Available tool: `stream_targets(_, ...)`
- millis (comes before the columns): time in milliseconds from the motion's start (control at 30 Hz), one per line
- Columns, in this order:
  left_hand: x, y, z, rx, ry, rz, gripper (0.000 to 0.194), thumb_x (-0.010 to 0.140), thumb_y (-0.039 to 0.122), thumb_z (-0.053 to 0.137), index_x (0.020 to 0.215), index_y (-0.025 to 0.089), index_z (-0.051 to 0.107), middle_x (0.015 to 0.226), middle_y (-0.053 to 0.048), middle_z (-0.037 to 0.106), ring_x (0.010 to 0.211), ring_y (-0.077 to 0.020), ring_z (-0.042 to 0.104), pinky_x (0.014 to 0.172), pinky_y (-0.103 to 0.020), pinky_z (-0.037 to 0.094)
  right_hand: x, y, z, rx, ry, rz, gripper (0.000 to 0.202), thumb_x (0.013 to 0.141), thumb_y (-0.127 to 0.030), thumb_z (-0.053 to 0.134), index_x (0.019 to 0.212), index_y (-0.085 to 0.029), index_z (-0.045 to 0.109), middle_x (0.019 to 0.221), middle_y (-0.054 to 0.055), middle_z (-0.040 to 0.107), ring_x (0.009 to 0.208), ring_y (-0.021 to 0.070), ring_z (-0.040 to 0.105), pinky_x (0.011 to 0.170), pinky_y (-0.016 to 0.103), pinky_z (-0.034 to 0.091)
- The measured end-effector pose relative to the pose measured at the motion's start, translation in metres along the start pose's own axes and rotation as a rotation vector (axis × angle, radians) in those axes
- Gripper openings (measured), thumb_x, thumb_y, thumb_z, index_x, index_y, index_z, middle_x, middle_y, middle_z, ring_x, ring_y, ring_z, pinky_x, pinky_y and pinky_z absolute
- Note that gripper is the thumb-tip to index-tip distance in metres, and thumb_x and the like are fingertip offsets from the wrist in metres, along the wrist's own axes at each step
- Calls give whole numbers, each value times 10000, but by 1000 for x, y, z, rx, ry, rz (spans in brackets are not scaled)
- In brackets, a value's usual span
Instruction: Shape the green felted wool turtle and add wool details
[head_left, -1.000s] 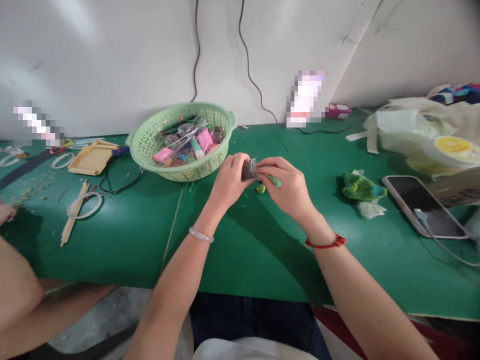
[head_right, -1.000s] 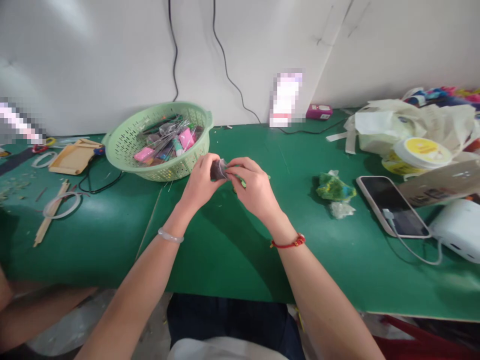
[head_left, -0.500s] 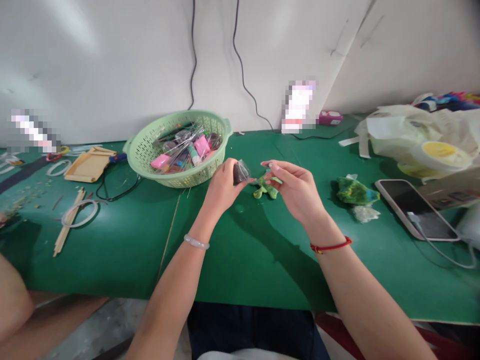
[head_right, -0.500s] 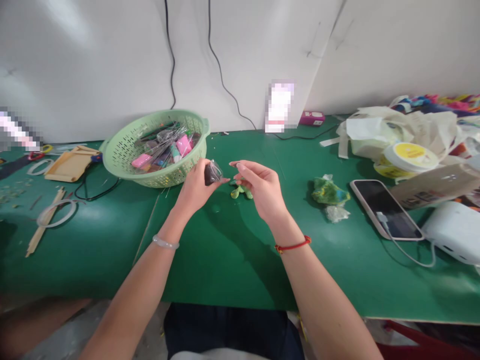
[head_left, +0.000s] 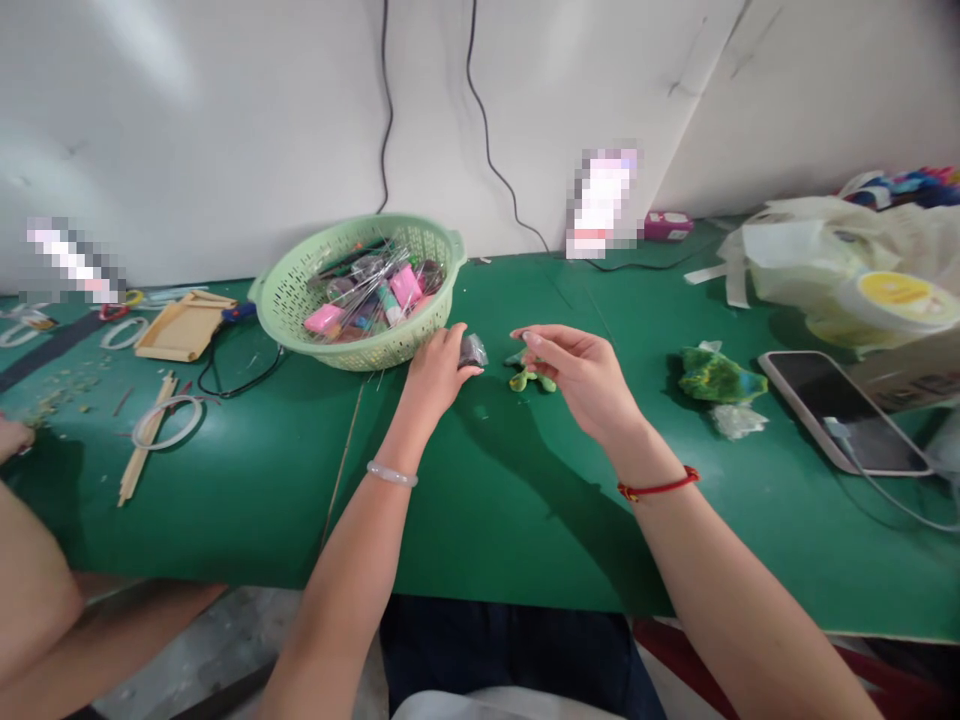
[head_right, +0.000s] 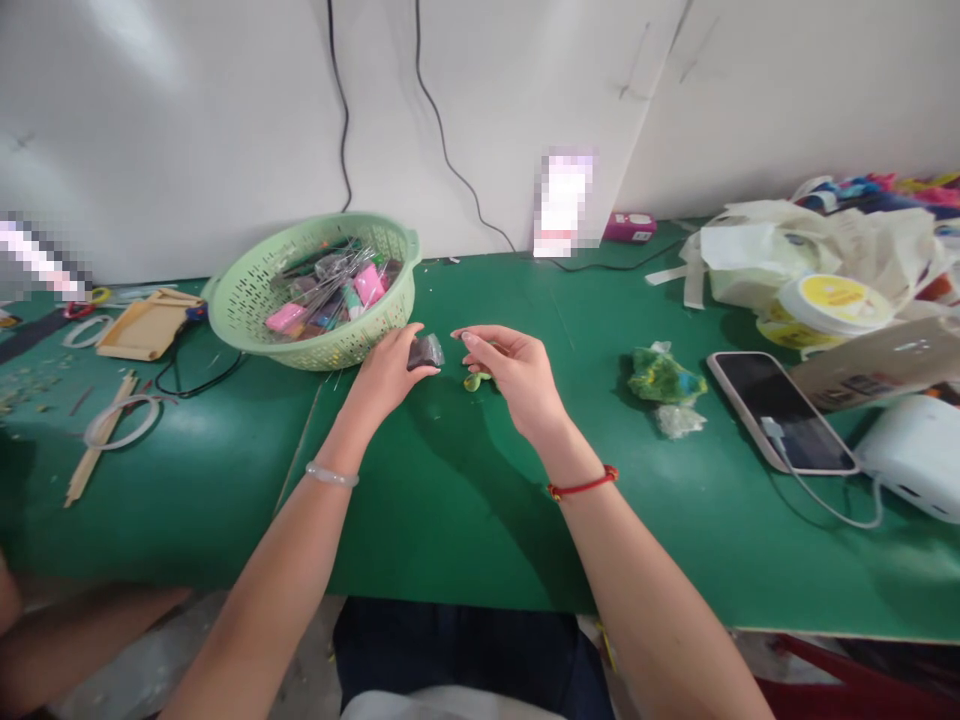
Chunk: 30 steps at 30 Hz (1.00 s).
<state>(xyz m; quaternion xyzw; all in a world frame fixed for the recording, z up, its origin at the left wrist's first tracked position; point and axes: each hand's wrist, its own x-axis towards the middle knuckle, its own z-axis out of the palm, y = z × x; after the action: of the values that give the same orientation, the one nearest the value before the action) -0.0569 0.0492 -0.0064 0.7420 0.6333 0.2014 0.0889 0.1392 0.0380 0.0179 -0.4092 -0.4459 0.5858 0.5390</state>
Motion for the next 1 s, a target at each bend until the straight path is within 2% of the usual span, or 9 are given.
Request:
stream_targets(100, 2, -3, -2, -149, 84, 65, 594, 849, 148, 841, 1388, 167, 591, 1386, -183, 666, 1299, -340, 648, 1094, -488, 525, 3, 4, -1, -36, 40, 3, 337, 593, -473, 989, 789, -239, 847, 839, 33, 789, 662, 104, 614, 640, 265, 551)
stream_targets(167, 4, -2, -5, -294, 125, 136, 500, 838, 172, 859, 1297, 182, 660, 1319, -146, 701, 1248, -296, 674, 1082, -445, 536, 5, 6, -2, -63, 54, -1, 353, 575, -476, 994, 769, -229, 834, 762, 24, 758, 653, 110, 610, 629, 268, 540)
stream_targets(233, 5, 2, -8, -458, 110, 217, 397, 844, 223, 866, 1211, 194, 718, 1238, -112, 731, 1166, -252, 704, 1022, -395, 564, 6, 7, -3, -95, 54, -11, 372, 568, -489, 995, 759, -220, 823, 717, 19, 735, 643, 115, 600, 619, 275, 528)
stream_targets(333, 5, 7, -10, -658, 46, 332, 356, 857, 233, 857, 1201, 226, 763, 1188, -86, 749, 1077, -205, 725, 918, -330, 591, 6, 8, -3, -121, 28, -6, 412, 545, -512, 998, 760, -209, 821, 720, 24, 733, 634, 115, 590, 600, 277, 499)
stream_targets(467, 5, 9, -8, -756, 37, 422, 270, 914, 188, 788, 1176, 250, 803, 1174, -79, 765, 1002, -169, 732, 859, -296, 604, 5, 6, -3, -116, -45, 51, 438, 521, -531, 999, 761, -205, 830, 749, 32, 740, 625, 111, 576, 592, 282, 472)
stream_targets(633, 5, 8, -9, -807, 74, 467, 173, 940, 250, 769, 1092, 283, 844, 1071, -62, 793, 943, -167, 738, 801, -299, 611, 3, -1, -4, -67, -107, 158, 442, 455, -514, 1028, 705, -216, 817, 735, 13, 718, 670, 113, 593, 653, 279, 487)
stream_targets(800, 3, 12, -18, -880, 27, 449, 148, 849, 382, 865, 976, 306, 867, 970, -43, 794, 897, -172, 740, 797, -320, 615, 3, -7, -8, -24, -192, 268, 437, 456, -487, 1041, 708, -219, 805, 729, -8, 692, 710, 110, 602, 731, 279, 502)
stream_targets(1000, 1, 17, -23, -1000, 0, 358, 194, 766, 473, 916, 872, 315, 873, 905, -38, 777, 857, -159, 716, 741, -300, 580, 1, -9, -7, -16, -237, 257, 464, 468, -500, 1038, 699, -211, 759, 719, -27, 659, 684, 100, 567, 709, 283, 481)
